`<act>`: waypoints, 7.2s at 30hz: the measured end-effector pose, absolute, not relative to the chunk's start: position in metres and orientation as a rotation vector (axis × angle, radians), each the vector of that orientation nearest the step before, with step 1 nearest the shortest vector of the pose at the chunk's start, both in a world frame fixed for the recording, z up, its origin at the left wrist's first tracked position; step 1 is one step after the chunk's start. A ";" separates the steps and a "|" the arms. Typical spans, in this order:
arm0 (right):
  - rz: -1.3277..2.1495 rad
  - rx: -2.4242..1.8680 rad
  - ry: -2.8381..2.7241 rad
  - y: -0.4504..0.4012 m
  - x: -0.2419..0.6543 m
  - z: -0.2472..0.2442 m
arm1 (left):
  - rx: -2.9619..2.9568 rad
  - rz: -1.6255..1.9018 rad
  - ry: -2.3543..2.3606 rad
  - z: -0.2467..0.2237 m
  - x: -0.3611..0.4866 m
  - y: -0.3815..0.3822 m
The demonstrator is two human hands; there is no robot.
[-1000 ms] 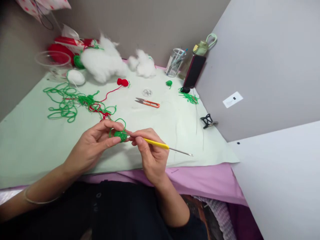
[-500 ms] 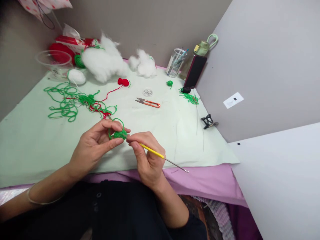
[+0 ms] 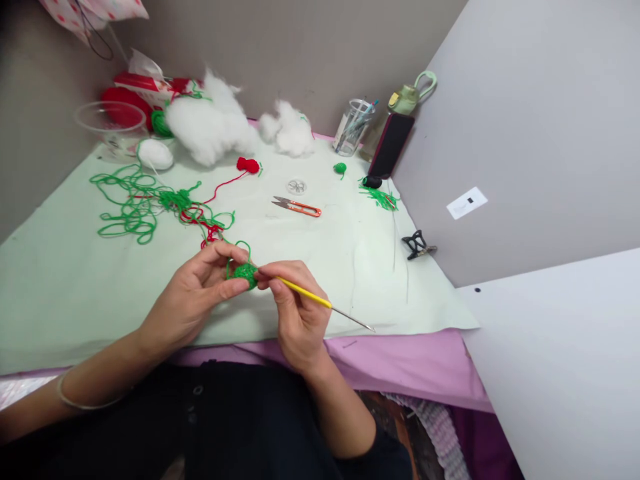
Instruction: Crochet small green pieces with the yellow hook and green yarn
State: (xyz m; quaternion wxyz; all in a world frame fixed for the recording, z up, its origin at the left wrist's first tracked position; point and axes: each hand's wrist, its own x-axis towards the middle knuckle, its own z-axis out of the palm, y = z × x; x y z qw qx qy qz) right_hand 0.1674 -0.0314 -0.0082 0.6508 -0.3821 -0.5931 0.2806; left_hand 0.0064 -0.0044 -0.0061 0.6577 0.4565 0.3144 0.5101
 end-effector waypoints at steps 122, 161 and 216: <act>0.284 -0.769 -1.465 -0.039 0.170 -0.028 | 1.180 1.199 0.839 0.013 0.009 -0.011; 0.228 -0.766 -1.523 -0.035 0.174 -0.026 | 1.039 1.138 0.787 0.012 0.011 -0.012; 0.435 -0.707 -1.498 -0.041 0.178 -0.025 | 0.644 0.913 0.564 0.006 0.003 -0.003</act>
